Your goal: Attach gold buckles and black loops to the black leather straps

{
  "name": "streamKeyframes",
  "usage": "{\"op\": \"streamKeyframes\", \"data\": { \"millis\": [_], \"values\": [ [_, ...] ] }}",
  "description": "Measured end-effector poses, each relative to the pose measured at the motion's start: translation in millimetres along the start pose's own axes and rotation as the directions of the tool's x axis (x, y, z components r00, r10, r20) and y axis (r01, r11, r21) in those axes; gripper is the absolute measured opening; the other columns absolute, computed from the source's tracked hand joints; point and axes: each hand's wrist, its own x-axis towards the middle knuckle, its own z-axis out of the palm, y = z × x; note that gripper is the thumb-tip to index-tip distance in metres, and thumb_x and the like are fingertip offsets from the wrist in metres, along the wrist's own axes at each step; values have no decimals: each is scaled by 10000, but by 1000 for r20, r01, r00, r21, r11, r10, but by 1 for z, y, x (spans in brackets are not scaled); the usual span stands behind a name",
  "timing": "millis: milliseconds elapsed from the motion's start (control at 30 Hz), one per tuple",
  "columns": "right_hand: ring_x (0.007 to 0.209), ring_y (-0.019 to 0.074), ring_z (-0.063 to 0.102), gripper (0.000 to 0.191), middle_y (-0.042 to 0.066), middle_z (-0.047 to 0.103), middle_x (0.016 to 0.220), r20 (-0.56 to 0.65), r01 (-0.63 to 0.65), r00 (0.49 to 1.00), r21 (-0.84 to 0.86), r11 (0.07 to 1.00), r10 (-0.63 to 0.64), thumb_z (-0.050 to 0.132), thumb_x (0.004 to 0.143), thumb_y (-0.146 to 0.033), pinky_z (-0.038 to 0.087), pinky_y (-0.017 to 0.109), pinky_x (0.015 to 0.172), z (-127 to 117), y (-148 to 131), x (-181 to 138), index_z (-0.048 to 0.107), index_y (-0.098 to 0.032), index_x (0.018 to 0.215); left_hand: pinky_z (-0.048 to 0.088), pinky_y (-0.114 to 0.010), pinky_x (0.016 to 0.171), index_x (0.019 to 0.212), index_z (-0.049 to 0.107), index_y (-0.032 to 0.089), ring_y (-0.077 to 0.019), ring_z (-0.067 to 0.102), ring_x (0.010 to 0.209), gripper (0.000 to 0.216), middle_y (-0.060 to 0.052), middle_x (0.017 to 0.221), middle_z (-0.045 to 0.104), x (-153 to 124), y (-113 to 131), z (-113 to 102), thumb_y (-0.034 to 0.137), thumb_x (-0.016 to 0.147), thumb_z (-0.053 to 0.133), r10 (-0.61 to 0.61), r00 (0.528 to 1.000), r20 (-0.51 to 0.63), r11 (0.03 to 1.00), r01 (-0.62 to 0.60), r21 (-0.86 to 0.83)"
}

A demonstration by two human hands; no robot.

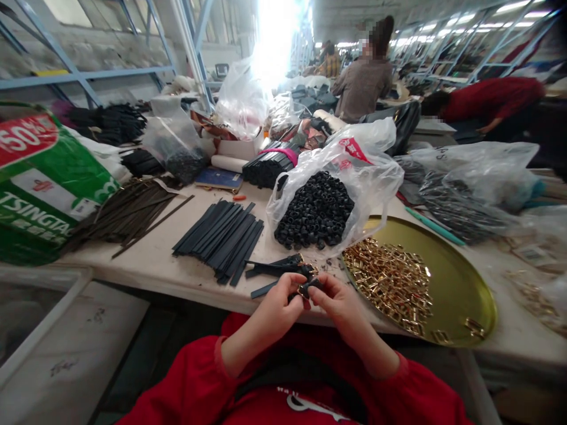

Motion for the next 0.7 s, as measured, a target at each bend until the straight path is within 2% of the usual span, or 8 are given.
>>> {"op": "streamKeyframes", "data": {
  "millis": [67, 133, 200, 300, 433, 533, 700],
  "values": [
    [589, 121, 500, 323, -28, 551, 615, 42, 10, 999, 14, 1000, -11, 677, 650, -465, 387, 255, 584, 2, -2, -4, 540, -182, 721, 441, -224, 629, 1029, 434, 153, -125, 600, 728, 269, -15, 800, 622, 1, -3, -2, 130, 761, 427, -35, 999, 13, 999, 35, -40],
    [613, 122, 513, 329, -16, 563, 640, 54, 25, 998, 77, 997, -29, 576, 737, -511, 397, 259, 606, 3, -3, -7, 562, -182, 742, 433, -214, 571, 1042, 417, 163, -133, 608, 707, 273, -14, 792, 634, 1, -5, -4, 168, 770, 448, -66, 997, 33, 997, 68, -46],
    [631, 111, 513, 334, -13, 567, 675, 65, -18, 998, 169, 985, 7, 524, 783, -510, 399, 252, 623, 2, -2, -10, 574, -182, 737, 422, -214, 538, 1046, 413, 170, -136, 604, 657, 288, -3, 749, 634, 1, -7, -5, 226, 774, 490, -79, 997, 27, 997, 79, -4],
    [630, 89, 498, 270, -26, 566, 712, 134, -185, 979, 275, 944, 153, 650, 713, -442, 384, 225, 604, -1, -1, -11, 584, -188, 778, 430, -232, 572, 984, 444, 170, -139, 597, 637, 280, 8, 699, 629, -1, -7, -8, 298, 759, 550, -72, 997, -17, 993, 74, 92],
    [580, 75, 465, 363, -25, 560, 675, 289, -364, 918, 336, 869, 273, 728, 629, -428, 344, 206, 543, -1, 1, -11, 593, -167, 842, 431, -242, 593, 838, 497, 174, -145, 591, 654, 207, 1, 716, 633, -5, -4, -9, 343, 745, 573, -61, 997, -49, 975, 70, 212],
    [552, 66, 455, 378, -36, 550, 641, 323, -401, 901, 365, 840, 290, 772, 575, -391, 336, 202, 536, 2, 3, -12, 572, -161, 798, 435, -247, 625, 796, 538, 174, -150, 589, 689, 185, -5, 755, 639, -7, -3, -8, 342, 734, 580, -34, 996, -82, 957, 56, 286],
    [558, 71, 467, 406, -43, 554, 657, 269, -368, 921, 354, 860, 283, 787, 547, -366, 340, 200, 538, 5, 6, -15, 539, -169, 801, 442, -262, 665, 854, 584, 173, -163, 594, 718, 193, -19, 800, 658, -10, -4, -7, 330, 744, 558, -44, 996, -77, 940, 67, 333]
  ]
}}
